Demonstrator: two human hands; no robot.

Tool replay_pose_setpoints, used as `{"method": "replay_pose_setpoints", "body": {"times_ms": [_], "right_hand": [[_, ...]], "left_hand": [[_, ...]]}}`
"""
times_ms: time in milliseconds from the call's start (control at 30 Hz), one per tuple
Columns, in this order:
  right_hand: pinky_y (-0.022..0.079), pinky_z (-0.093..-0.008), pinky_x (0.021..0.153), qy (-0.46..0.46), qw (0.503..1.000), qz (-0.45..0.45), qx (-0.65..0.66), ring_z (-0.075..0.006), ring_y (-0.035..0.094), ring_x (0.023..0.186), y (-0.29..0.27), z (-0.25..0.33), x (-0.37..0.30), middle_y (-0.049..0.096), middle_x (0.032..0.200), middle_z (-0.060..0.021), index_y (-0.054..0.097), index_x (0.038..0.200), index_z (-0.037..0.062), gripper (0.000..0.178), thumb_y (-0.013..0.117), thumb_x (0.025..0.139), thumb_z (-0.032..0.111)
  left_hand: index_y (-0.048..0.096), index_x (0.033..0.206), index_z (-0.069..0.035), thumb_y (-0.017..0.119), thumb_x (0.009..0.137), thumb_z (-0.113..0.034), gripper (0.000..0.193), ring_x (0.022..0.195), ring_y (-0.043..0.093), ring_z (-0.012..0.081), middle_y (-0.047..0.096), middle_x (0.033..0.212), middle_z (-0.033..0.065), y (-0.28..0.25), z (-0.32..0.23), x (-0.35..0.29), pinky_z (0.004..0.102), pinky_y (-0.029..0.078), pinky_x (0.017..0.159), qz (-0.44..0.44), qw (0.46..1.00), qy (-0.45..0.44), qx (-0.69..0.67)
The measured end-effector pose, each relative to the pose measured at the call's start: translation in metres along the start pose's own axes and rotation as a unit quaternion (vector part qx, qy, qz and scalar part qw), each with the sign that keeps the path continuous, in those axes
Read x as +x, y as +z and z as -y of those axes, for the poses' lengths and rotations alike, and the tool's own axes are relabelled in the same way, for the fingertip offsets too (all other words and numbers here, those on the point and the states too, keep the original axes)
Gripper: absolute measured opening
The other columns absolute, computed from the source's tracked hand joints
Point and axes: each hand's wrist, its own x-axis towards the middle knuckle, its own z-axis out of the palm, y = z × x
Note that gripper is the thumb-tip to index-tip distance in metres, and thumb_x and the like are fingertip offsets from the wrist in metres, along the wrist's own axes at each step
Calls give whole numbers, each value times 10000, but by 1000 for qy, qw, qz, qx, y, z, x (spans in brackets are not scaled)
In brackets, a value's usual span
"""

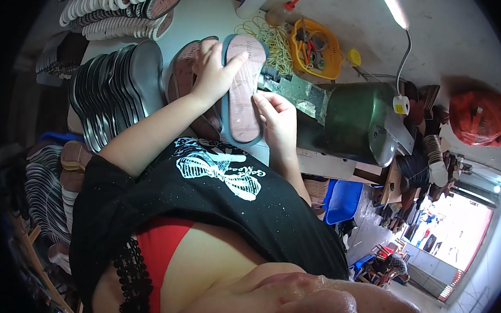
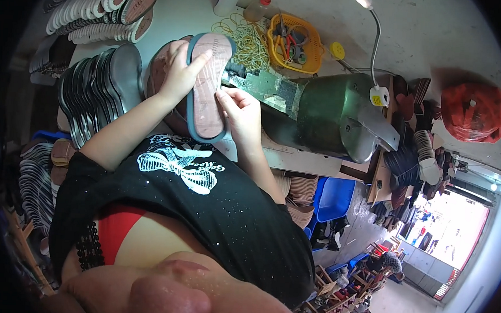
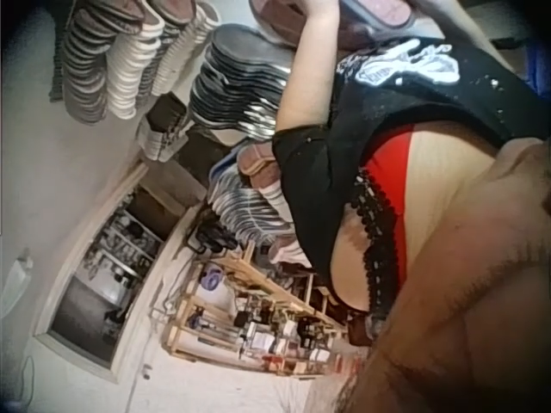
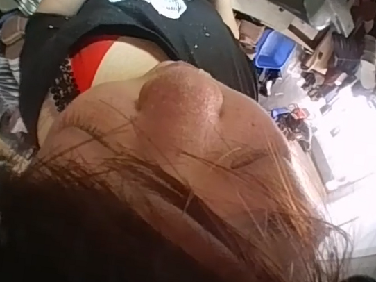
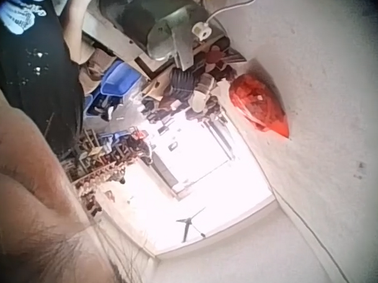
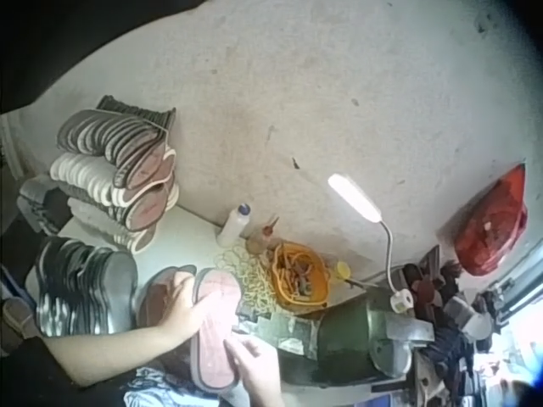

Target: Assembling shoe insoles by aligning and pressing layers together at a workbench.

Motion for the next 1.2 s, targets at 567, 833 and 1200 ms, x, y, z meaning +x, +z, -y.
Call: {"method": "replay_pose_setpoints", "body": {"times_ms": [567, 833, 1200], "right_hand": [[555, -310, 590, 118, 972, -4, 202, -213, 667, 646, 29, -14, 0, 665, 800, -175, 607, 940, -46, 246, 565, 923, 195], [567, -290, 623, 98, 967, -2, 234, -214, 679, 702, 37, -9, 13, 663, 848, -171, 553, 1070, -48, 318, 536, 957, 248], [548, -310, 803, 79, 969, 62, 226, -221, 670, 899, 35, -7, 9, 641, 1049, -190, 487, 1205, -66, 415, 459, 991, 288]], "left_hand": [[456, 1344, -67, 584, 827, -531, 706, 1380, 243, 339, 333, 1463, 183, -3, -16, 99, 475, 166, 1122, 129, 906, 368, 165], [650, 961, -79, 747, 683, -434, 461, 1245, 393, 283, 598, 1043, 76, -11, -48, 144, 513, 115, 1128, 606, 694, 359, 151], [623, 866, -24, 695, 766, -382, 379, 659, 551, 236, 579, 688, 123, -19, -50, 146, 361, 425, 596, 699, 663, 231, 134]]}}
